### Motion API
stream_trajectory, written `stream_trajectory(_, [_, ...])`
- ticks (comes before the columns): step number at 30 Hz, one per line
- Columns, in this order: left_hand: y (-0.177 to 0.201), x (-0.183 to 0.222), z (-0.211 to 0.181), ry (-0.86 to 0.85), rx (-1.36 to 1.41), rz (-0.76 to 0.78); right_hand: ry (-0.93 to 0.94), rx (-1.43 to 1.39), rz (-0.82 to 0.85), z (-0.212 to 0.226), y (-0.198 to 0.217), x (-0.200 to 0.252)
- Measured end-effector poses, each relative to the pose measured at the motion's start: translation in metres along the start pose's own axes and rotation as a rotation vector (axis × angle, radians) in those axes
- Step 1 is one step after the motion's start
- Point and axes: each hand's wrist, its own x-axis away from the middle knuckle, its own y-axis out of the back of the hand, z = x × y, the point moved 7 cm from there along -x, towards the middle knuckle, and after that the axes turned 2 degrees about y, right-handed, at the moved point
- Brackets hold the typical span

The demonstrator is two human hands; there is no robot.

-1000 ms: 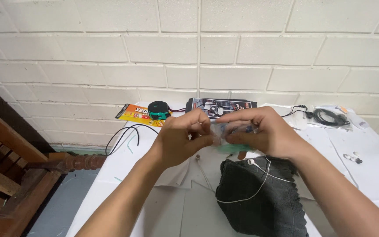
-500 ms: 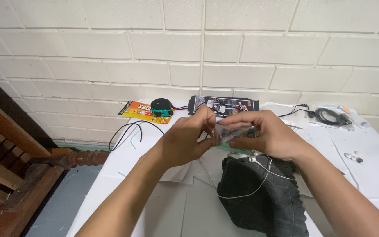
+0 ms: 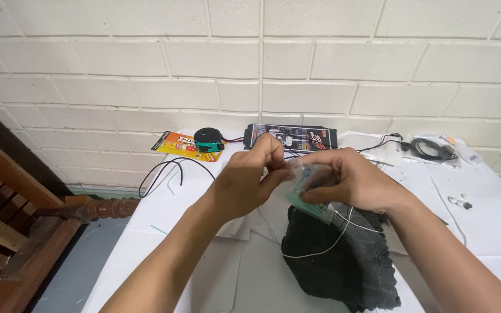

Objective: Assembling a small electronic device by connecting wires and wrapping components in fabric

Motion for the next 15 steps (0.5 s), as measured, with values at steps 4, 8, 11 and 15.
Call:
stream_trajectory(4, [0.0,-0.003,-0.003,-0.006,0.015,0.015,0.012,0.025,-0.011,0.003,0.001,0.003])
stream_trajectory(8, [-0.004,-0.001,-0.004,0.094,0.027,0.22,0.01,0.078,-0.014,0.006,-0.001,0.006])
stream_trajectory(11, [-0.007,0.004,-0.006,0.248,0.011,0.376,-0.006,0.114,-0.022,0.01,-0.005,0.009])
stream_trajectory(15, [-0.007,0.002,0.01,0.213,0.036,0.314,0.015,0.165,-0.045,0.026,-0.006,0.009])
